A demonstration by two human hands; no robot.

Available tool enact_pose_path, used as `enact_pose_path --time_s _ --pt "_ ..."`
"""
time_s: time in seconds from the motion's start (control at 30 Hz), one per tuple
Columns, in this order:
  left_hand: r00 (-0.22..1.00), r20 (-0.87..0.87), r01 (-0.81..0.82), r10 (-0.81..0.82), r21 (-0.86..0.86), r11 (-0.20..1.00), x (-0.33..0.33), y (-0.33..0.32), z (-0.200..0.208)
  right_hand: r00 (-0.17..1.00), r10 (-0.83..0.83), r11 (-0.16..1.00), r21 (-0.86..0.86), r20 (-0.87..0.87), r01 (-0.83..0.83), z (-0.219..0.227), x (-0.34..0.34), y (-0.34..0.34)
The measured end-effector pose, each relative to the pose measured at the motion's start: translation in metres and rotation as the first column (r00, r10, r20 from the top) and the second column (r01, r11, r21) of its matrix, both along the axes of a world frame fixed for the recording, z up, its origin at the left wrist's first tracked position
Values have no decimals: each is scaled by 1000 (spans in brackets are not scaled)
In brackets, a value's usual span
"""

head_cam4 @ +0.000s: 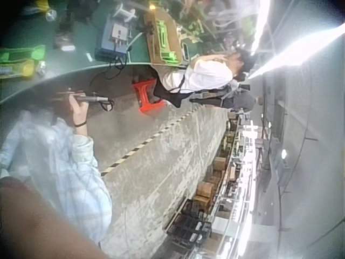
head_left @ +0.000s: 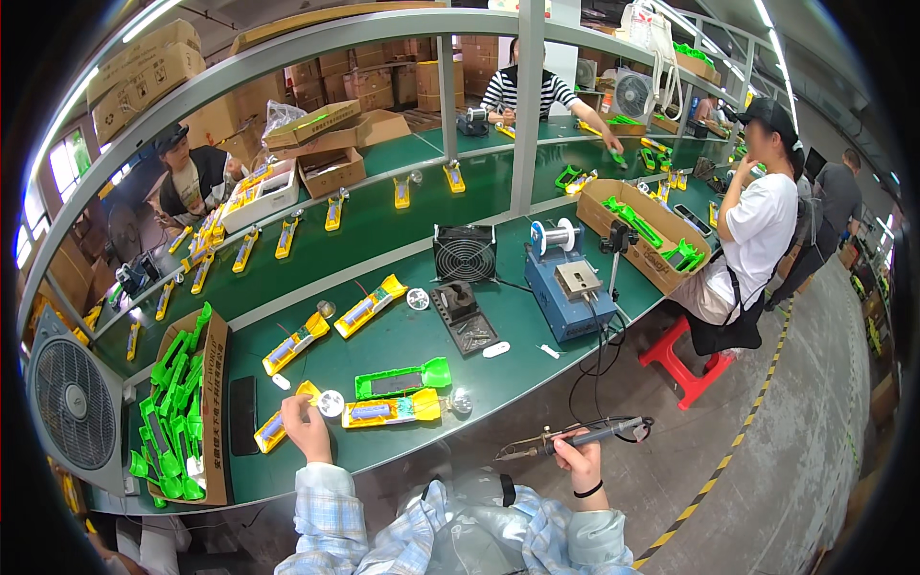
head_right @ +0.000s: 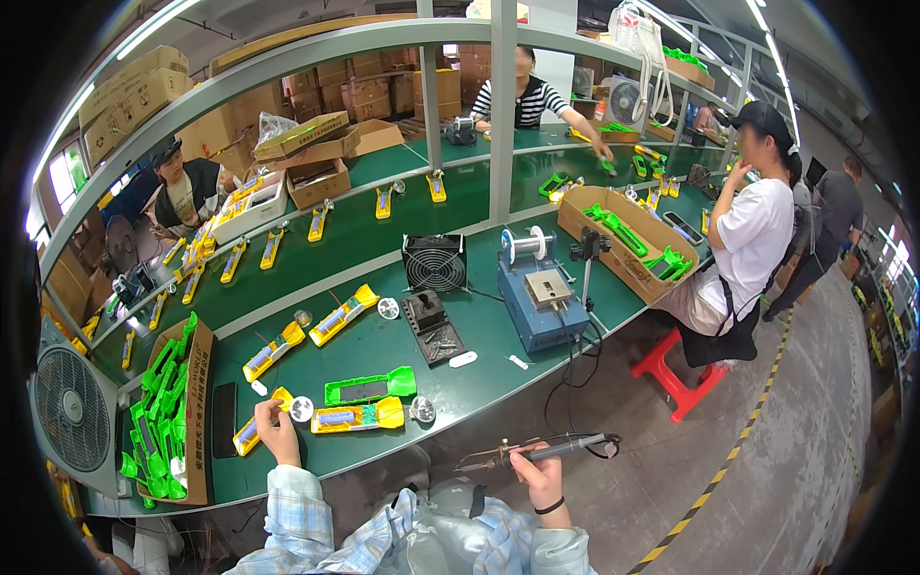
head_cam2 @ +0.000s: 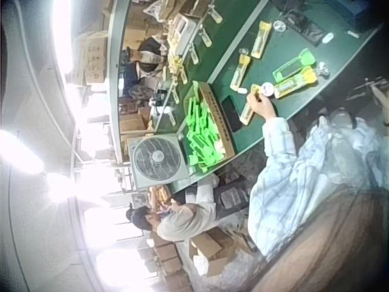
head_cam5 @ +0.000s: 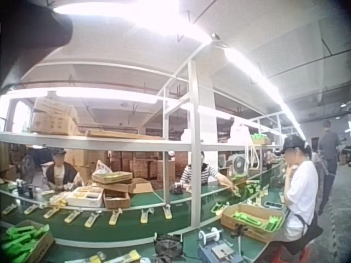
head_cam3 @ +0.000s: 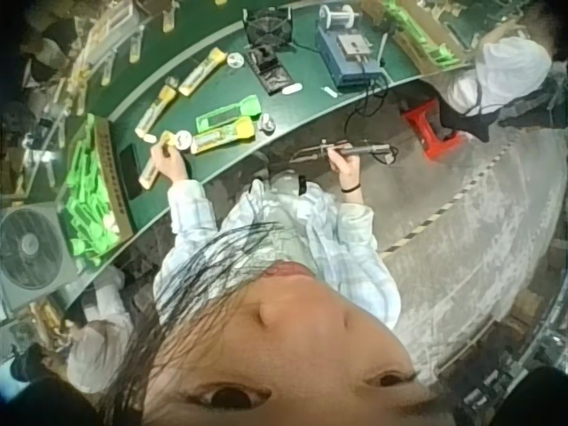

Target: The person assembles flashlights on a production line by soldering wires onto circuit boards with a soldering iron, fitting components into flashlight casings by hand, and placing the assembled units onto the conveyor belt.

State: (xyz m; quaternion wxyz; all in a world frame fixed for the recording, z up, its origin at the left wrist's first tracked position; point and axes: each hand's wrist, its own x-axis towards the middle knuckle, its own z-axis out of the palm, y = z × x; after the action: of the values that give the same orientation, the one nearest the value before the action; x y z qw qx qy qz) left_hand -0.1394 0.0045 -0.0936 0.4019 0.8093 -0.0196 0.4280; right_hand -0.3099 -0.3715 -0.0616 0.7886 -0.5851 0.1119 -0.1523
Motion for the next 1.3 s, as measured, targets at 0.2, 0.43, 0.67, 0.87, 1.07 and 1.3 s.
enact_pose_path --time_s 0.2,0.43,0.67,0.87,1.07,1.3 --pt "997 -61 -46 48 32 998 -3 0 7 1000 -3 1000 1 -15 3 1 -2 3" --pt "997 -37 -59 62 56 997 -4 -2 9 1000 -1 1000 -3 -4 1 -2 2 1" --pt "997 -49 -59 60 8 998 -3 -3 5 999 -19 999 -44 -29 17 0 2 1" --pt "998 -55 -35 36 20 999 -1 0 6 1000 -5 1000 6 -10 5 -4 1 2" --pt "997 -45 -53 54 41 998 0 5 6 999 45 998 40 -29 -44 0 5 9" --pt "1000 -8 -26 28 169 985 -2 -4 7 1000 -20 1000 -19 -15 20 -18 3 -4"
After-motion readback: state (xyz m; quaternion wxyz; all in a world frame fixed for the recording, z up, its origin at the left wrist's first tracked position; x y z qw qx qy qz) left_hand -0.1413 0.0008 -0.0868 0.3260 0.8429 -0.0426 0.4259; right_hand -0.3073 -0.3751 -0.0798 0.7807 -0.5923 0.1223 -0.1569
